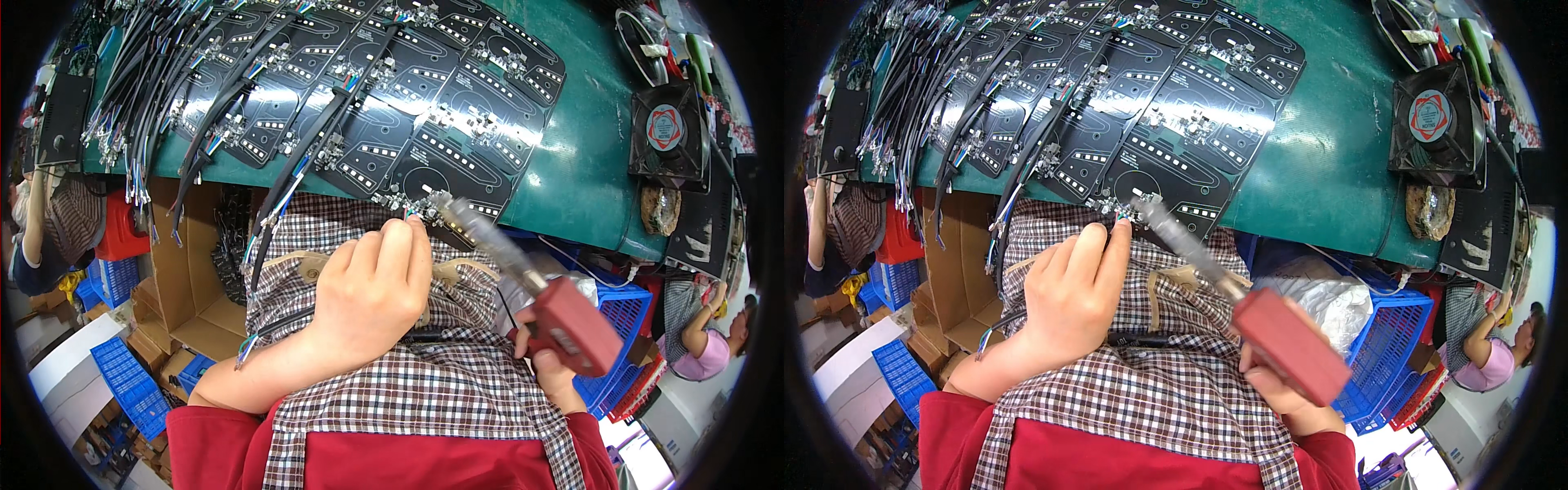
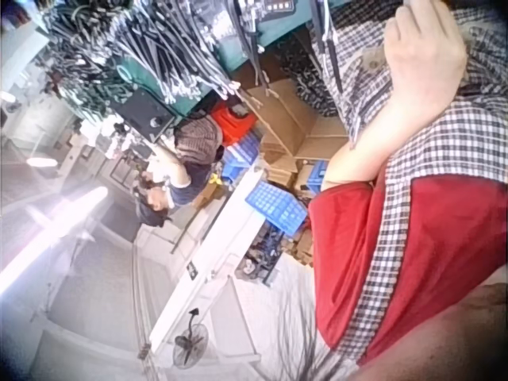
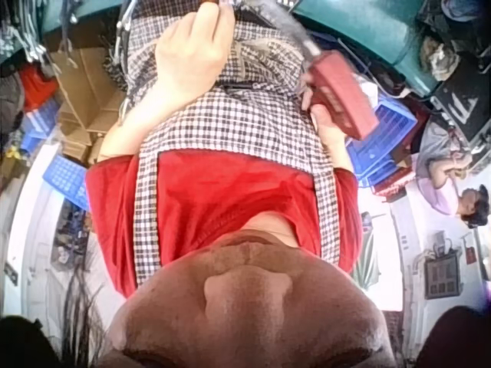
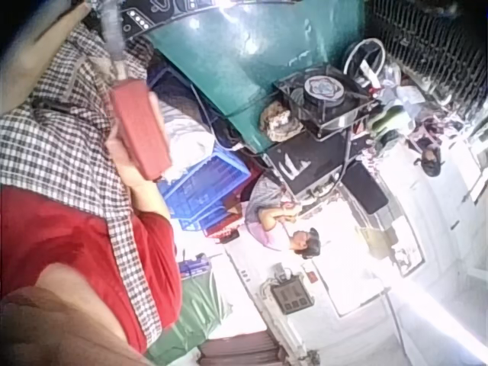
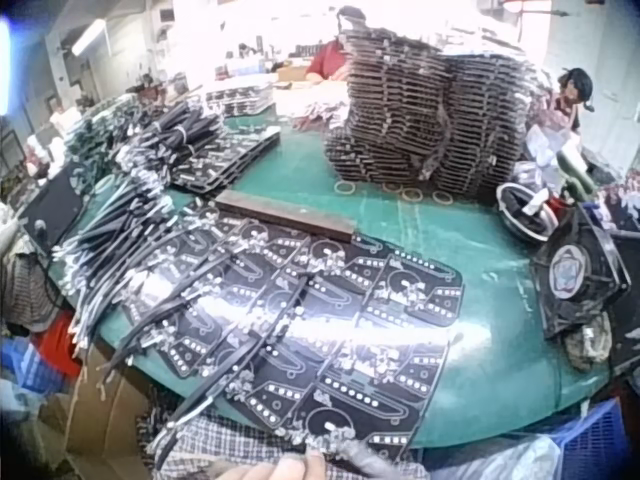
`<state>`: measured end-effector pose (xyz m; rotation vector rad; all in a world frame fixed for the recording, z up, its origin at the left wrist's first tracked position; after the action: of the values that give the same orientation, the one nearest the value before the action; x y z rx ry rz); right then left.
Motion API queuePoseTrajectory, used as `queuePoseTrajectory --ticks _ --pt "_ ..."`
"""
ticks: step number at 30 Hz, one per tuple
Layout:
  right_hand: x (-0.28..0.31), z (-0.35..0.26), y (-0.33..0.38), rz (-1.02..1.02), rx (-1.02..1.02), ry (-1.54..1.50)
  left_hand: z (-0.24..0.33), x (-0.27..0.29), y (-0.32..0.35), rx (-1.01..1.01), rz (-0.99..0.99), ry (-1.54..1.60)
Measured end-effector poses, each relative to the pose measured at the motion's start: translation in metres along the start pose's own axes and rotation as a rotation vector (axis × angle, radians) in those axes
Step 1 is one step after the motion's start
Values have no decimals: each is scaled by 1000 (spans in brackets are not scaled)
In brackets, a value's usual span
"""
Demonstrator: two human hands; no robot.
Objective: The person solders wire harnesses onto circuit boards using a soldering tool, attaching the wires across sections of the board panel, and then folds and stacks the board panel.
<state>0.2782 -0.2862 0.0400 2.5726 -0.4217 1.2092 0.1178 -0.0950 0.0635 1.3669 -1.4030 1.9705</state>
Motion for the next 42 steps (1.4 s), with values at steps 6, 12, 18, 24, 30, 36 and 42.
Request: queuePoseTrajectory --ticks 6,12,18,24,30,36,42 --pt "4 -38 -91 485 -285 -1162 0 0 3 -18 43 -41" --pt "-14 -37 -138 567 -144 -1263 -5 -2 6 55 36 113" --pt "-19 -45 -147 409 -202 -1176 -6 -8 13 115 133 256" --pt "-18 -47 -145 421 -160 -1174 -2 -8 2 177 96 198" --pt "-8 -43 -101 225 -121 -1174 -3 -9 3 158 105 166" --pt "0 5 -24 41 -235 -921 -2 -9 4 74 121 65" --pt "-13 25 9 74 75 -593 -2 -10 4 65 154 57"
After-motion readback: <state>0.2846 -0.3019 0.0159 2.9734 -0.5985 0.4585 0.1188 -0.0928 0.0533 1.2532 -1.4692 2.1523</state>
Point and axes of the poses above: each hand's wrist, its own y-axis away from the middle knuckle, its own x-axis out of the back of the hand, z = x × y, the point moved 3 cm from there along -y, towards the middle knuckle, and after that the axes turned 12 degrees about z, right-handed, at the moved point
